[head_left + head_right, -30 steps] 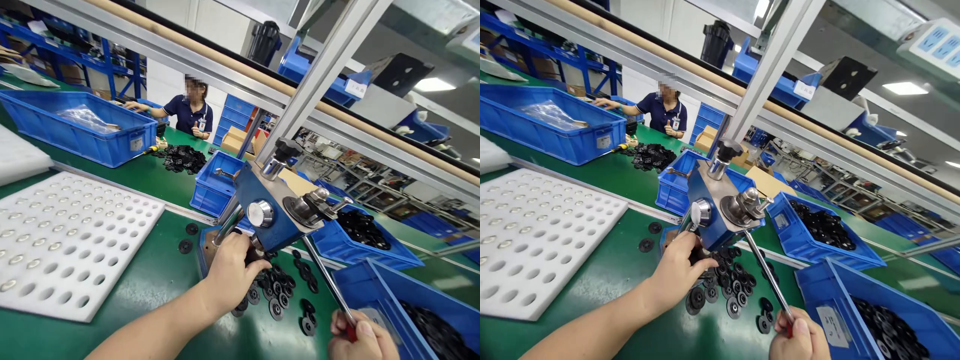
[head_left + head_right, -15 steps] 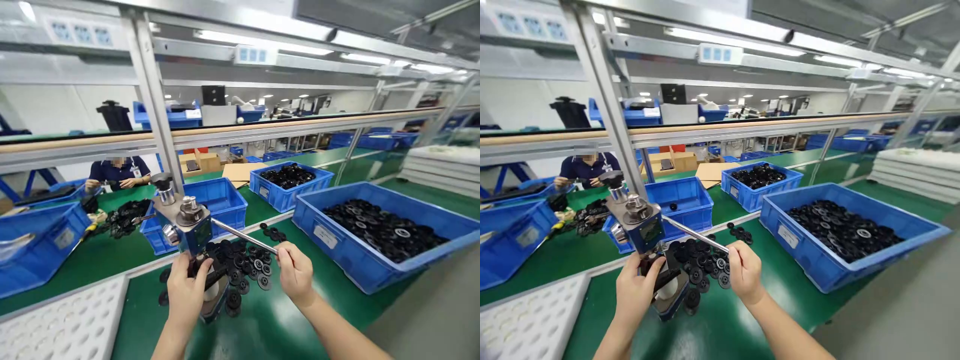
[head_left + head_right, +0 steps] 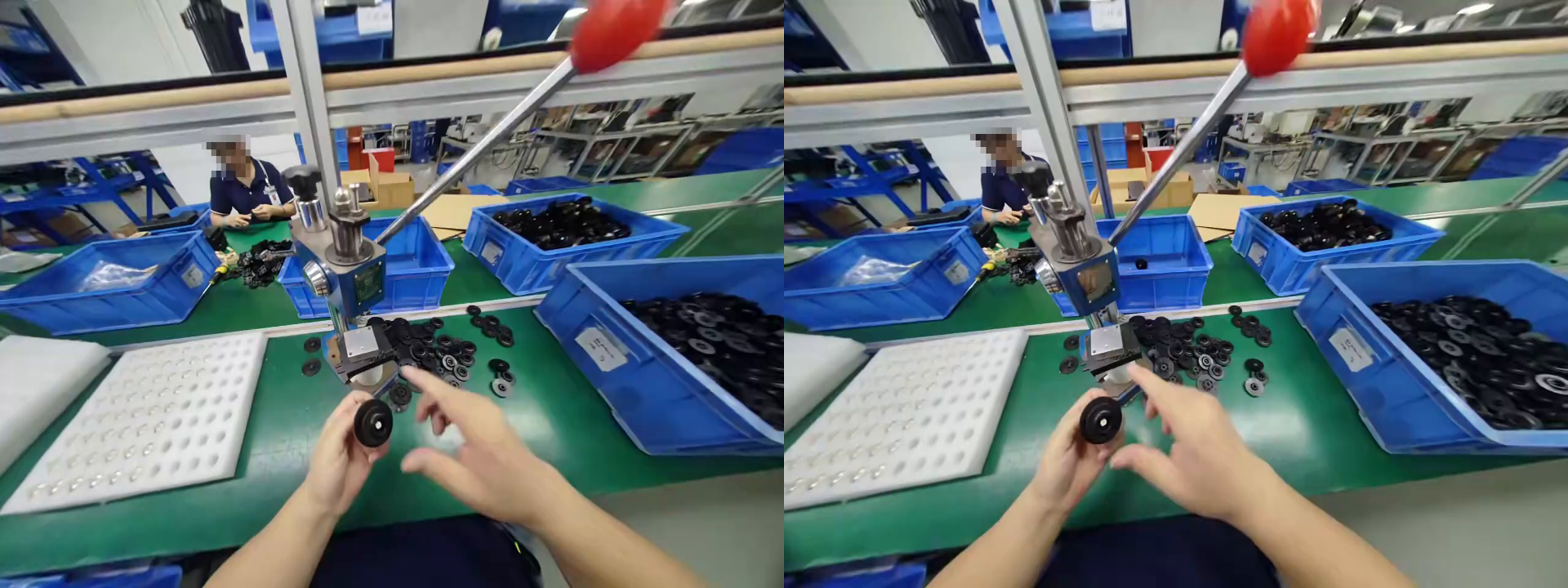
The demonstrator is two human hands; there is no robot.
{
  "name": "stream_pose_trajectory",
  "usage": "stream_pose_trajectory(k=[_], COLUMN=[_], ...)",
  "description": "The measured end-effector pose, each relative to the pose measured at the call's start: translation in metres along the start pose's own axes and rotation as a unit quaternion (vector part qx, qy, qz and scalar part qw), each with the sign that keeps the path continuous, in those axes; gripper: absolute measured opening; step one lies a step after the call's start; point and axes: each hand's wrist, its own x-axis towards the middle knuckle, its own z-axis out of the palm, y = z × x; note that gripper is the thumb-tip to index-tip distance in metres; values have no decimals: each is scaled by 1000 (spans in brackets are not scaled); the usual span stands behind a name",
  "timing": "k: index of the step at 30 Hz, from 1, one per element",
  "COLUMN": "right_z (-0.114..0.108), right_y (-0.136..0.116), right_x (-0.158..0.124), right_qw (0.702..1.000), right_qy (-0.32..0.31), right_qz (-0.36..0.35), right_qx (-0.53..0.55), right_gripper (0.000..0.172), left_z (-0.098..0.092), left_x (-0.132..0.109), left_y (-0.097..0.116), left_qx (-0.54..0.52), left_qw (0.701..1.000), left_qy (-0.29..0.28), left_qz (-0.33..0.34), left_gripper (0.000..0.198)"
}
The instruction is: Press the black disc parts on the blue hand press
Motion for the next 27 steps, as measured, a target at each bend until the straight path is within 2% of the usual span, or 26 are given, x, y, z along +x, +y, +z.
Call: stream_pose_trajectory(k=[2, 3, 7, 12, 14, 16, 18, 19, 21, 23, 25, 27], right_z=[19, 27, 42, 46, 46, 42, 32, 25, 9, -7, -20, -27], right_y=[2, 3, 6, 8, 13, 26, 48, 61, 89, 116, 136, 151], right_x=[-7, -8, -7, -7, -7, -5, 2, 9, 29, 57, 90, 122], right_qw=[994, 991, 984, 976, 970, 960, 942, 934, 932, 948, 959, 961], right_qy=[-99, -123, -158, -178, -199, -231, -280, -294, -276, -188, -97, -3], right_qz=[32, 44, 72, 112, 128, 152, 184, 202, 234, 256, 265, 278], right_qx=[-27, -36, -43, -55, -55, -41, -13, 2, 20, 16, 11, 12], right_gripper=[78, 77, 50, 41, 33, 28, 29, 31, 33, 30, 23, 36], left_z=[-1, -2, -8, -13, -21, -37, -60, -73, -98, -113, -118, -117], left_x=[-4, -5, -5, -4, -7, -11, -16, -17, -18, -17, -15, -14], left_y=[-11, -16, -30, -41, -48, -56, -64, -67, -73, -77, -81, -85], left_qx=[-28, -28, -8, -34, 0, 88, 211, 273, 353, 367, 363, 380], left_qw=[998, 996, 987, 982, 985, 988, 974, 955, 921, 906, 899, 889], left_qy=[5, 11, 21, 24, 12, 24, 81, 115, 155, 192, 218, 222], left_qz=[-61, -84, -159, -186, -174, -126, -36, 16, 58, 87, 109, 125], left_gripper=[31, 30, 35, 38, 41, 48, 53, 54, 56, 56, 58, 59])
